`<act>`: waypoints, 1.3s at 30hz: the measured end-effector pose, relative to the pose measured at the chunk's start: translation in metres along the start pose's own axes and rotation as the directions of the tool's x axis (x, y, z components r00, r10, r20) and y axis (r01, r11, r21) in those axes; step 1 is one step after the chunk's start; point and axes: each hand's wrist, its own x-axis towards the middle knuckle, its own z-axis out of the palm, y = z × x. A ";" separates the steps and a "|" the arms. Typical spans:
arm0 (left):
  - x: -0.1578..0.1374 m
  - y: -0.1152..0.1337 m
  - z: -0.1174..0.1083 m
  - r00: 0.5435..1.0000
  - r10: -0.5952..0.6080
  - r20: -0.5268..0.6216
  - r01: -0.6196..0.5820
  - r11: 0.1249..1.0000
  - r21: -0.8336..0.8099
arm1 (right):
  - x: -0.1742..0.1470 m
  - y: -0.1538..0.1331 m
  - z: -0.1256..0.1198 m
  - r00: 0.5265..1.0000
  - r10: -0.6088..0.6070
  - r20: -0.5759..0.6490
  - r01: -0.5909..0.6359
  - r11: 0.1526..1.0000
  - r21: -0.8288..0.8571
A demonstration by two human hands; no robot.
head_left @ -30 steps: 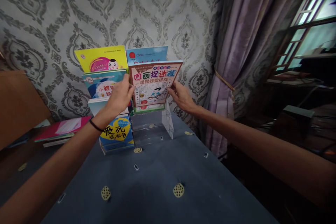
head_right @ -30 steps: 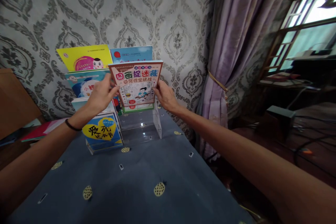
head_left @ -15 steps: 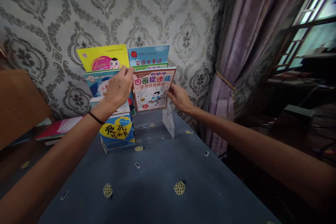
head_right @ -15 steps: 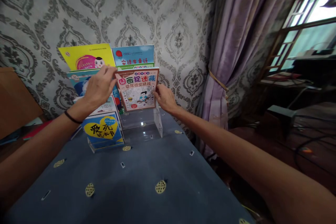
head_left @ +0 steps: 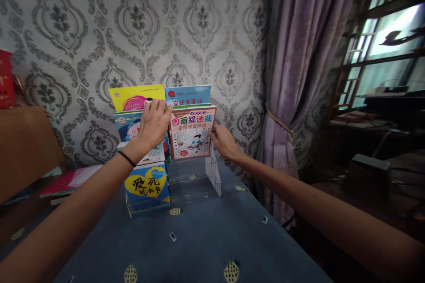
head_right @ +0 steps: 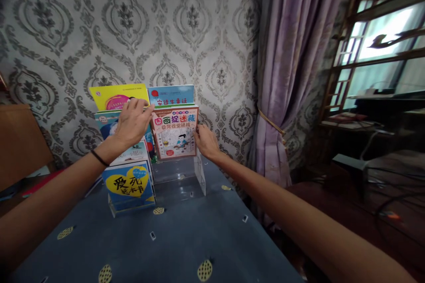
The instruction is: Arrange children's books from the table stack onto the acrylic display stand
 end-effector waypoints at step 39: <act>0.053 -0.019 0.007 0.964 -0.054 0.261 0.100 0.981 -0.168 | 0.022 0.009 0.022 0.983 0.181 0.040 -0.185 0.969 0.163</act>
